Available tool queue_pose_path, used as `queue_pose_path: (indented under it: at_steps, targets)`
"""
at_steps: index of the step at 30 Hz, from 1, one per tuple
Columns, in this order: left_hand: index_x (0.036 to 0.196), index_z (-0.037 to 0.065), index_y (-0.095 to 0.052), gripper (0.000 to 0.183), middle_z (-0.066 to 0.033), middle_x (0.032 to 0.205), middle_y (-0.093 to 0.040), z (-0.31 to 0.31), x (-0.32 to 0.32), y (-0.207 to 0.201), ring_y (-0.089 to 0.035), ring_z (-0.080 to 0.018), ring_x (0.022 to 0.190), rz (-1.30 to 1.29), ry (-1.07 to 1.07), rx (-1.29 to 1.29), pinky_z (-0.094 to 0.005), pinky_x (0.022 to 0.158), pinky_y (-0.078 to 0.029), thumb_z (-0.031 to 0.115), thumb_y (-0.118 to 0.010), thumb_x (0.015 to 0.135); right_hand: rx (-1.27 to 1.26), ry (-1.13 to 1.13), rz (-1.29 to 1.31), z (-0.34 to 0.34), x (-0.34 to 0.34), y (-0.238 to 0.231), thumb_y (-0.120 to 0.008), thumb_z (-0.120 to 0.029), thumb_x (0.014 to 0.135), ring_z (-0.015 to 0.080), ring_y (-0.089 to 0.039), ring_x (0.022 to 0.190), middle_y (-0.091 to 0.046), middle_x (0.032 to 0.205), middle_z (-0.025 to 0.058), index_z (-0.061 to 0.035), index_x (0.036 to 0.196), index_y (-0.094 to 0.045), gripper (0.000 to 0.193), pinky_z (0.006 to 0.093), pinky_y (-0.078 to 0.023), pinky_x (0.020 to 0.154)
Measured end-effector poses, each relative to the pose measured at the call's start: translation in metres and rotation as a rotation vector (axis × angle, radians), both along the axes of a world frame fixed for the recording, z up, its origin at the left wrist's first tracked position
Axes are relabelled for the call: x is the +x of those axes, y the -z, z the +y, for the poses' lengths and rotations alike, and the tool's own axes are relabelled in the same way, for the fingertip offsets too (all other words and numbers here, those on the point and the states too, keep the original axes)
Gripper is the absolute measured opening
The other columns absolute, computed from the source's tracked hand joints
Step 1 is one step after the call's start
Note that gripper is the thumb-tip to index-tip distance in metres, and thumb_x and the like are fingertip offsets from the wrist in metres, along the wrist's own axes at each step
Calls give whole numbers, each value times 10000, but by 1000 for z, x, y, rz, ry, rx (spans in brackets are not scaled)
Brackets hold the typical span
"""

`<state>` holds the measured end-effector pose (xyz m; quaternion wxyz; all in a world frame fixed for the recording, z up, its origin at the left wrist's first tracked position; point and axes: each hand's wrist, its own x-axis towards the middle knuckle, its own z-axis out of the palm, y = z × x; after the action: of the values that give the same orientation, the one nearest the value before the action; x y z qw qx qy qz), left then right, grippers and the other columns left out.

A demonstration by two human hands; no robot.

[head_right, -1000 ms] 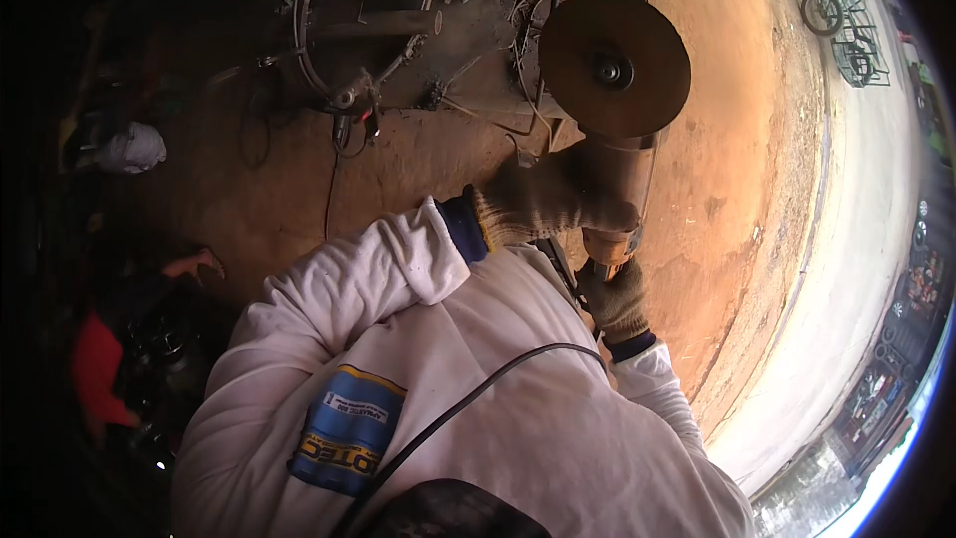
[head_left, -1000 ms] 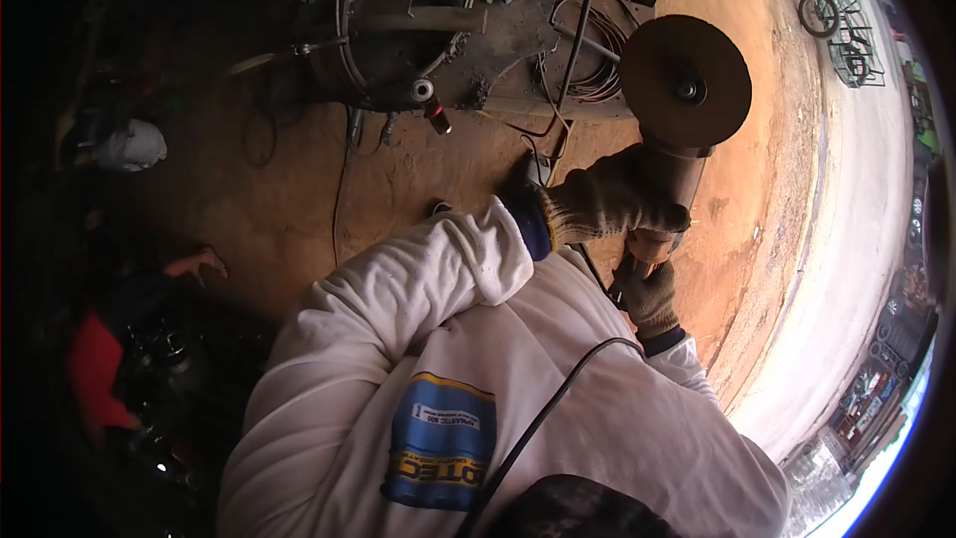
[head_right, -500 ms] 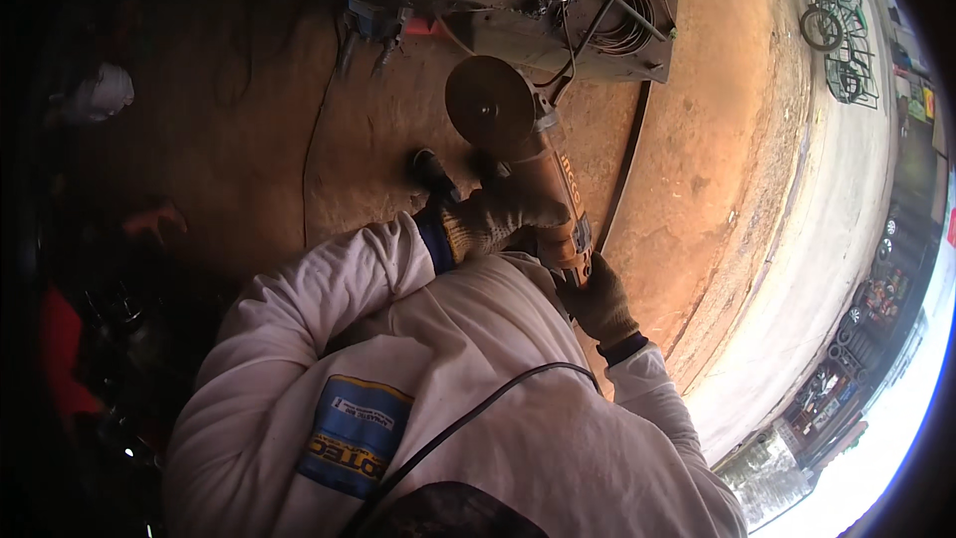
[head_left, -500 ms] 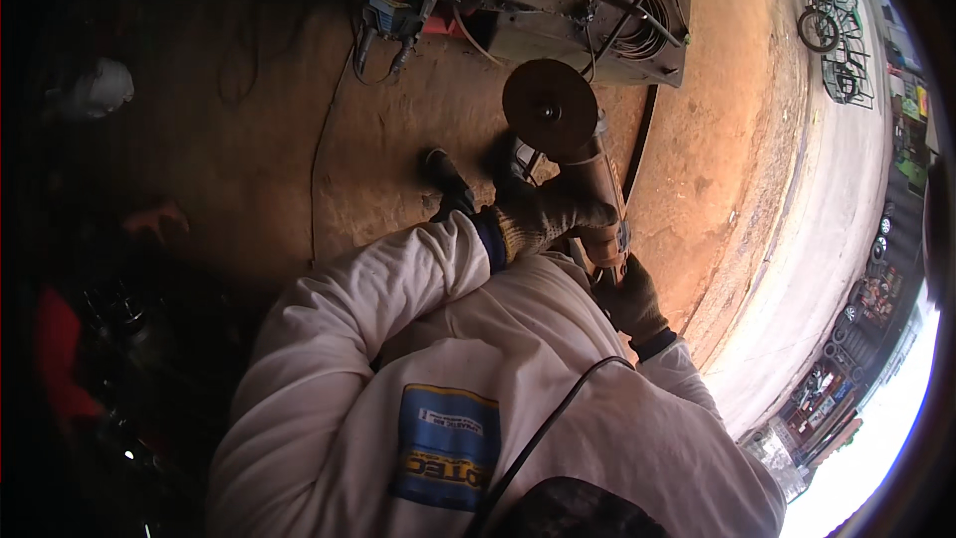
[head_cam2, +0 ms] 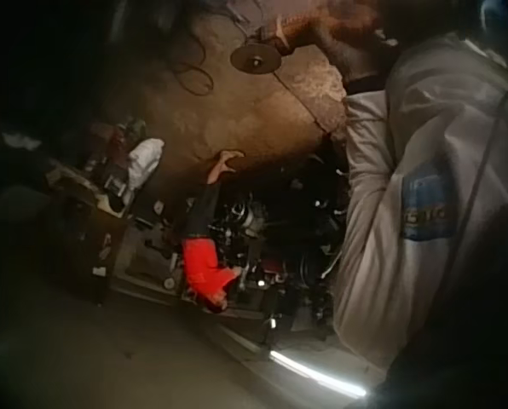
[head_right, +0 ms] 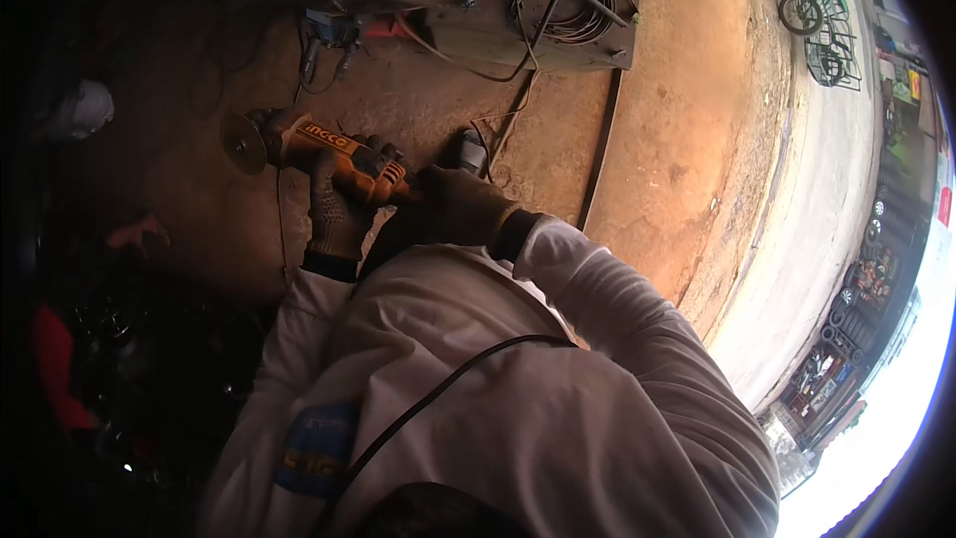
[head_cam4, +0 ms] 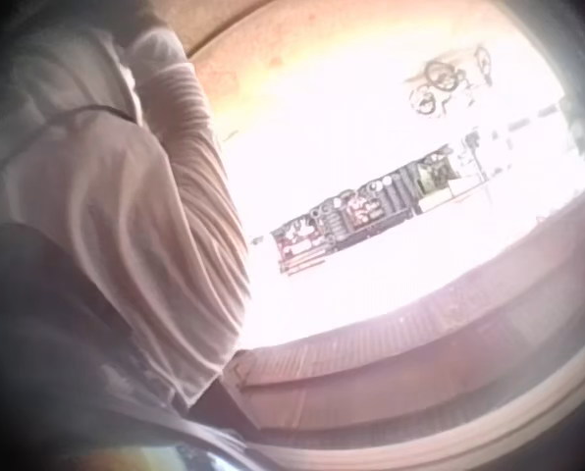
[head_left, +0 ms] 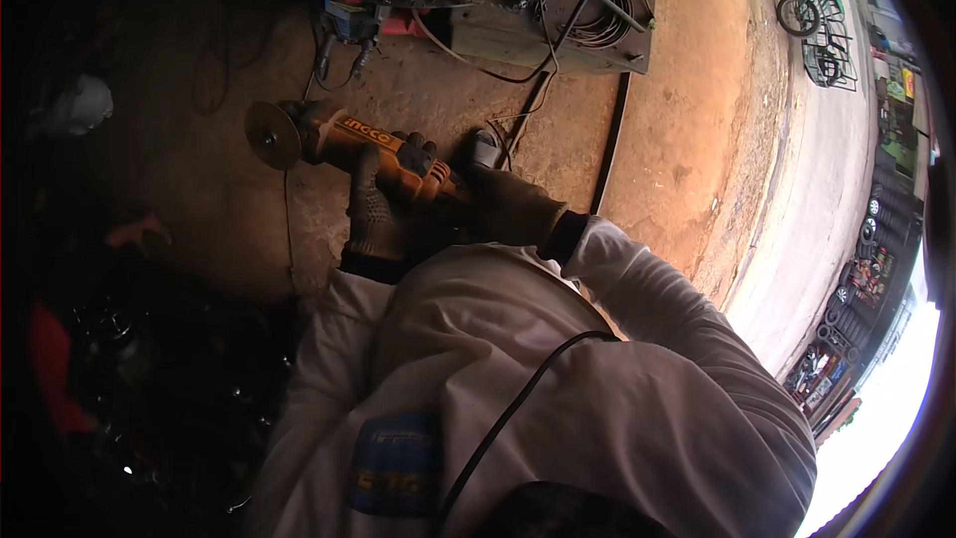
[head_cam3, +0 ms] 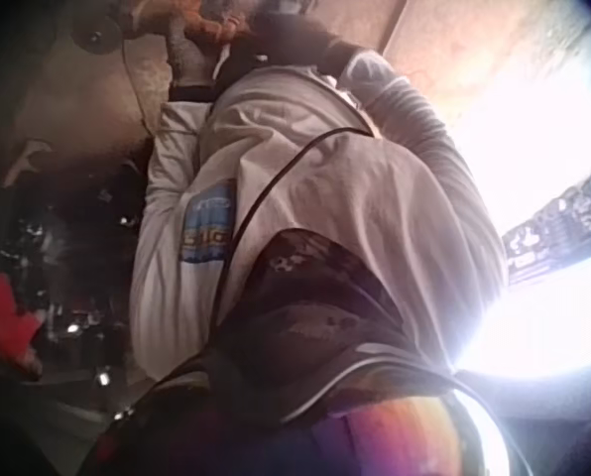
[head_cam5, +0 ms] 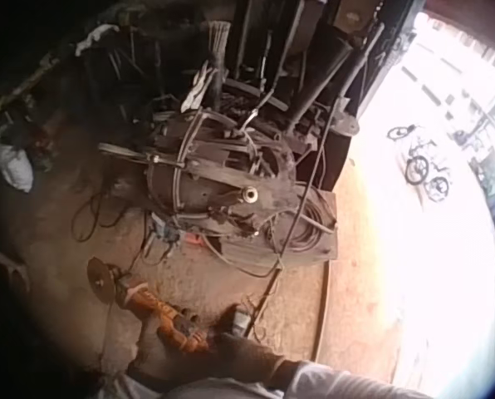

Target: The person uses a handheld grinder to smooth a metal frame, then uses pliers to hold a small rod while welding it to the structure with a torch.

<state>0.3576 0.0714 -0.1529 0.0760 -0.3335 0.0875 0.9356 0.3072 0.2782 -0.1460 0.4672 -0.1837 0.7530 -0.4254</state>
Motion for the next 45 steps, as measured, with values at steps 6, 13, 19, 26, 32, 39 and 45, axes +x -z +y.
queue_pose_path:
  at_steps: [6,13,19,26,32,39,45]
  targets:
    - [1058,58,-522,382,-77,980,-557,-13,12,24,-579,-157,852,279,-92,-56,-370,916,-506,431,-445,1025,29,10,-364,-21,-25,-28,-625,-418,965,278,-672,1035,-672,1148,159,-2,1247,-574,506,371,-525,895]
    - [1155,46,-540,389,-87,1053,-555,-41,5,-50,-565,-208,961,275,62,-816,-386,880,-501,393,-535,978,101,271,-56,15,-115,39,-610,-545,906,331,-580,1232,-603,1328,215,-24,1428,-475,750,385,-464,1024]
    - [1331,66,-409,546,-143,1225,-521,-41,11,-86,-579,-254,1043,-203,9,-955,-357,795,-548,20,-649,842,441,560,346,35,-267,100,-651,-449,876,405,-528,1277,-519,1374,256,-134,1420,-480,651,448,-447,1062]
    - [1461,88,-288,740,-187,1329,-504,-51,39,-67,-567,-337,1187,-165,-9,-975,-412,902,-550,-8,-657,827,539,746,193,35,-350,173,-626,-397,896,379,-523,1302,-511,1391,245,-55,1409,-429,647,443,-439,1075]
    - [1408,50,-430,598,-175,1326,-509,-66,66,-28,-545,-303,1166,-97,-11,-1024,-434,879,-516,409,-589,958,573,424,181,45,-381,240,-640,-479,861,321,-589,1247,-645,1296,158,-96,1173,-707,498,437,-486,999]
    - [1294,3,-463,643,-160,1200,-577,-40,35,-52,-575,-288,1142,-45,-193,-634,-484,1024,-466,498,-612,910,227,176,592,34,-318,193,-580,-363,929,331,-665,1085,-681,1191,181,-44,1141,-690,399,412,-516,920]
    - [1129,-1,-590,503,-133,1064,-645,-32,6,-53,-601,-304,1071,-57,-381,-429,-493,1083,-421,441,-644,896,-515,758,67,59,-236,56,-518,-134,1008,205,-680,915,-697,1093,115,20,1197,-592,255,305,-540,815]
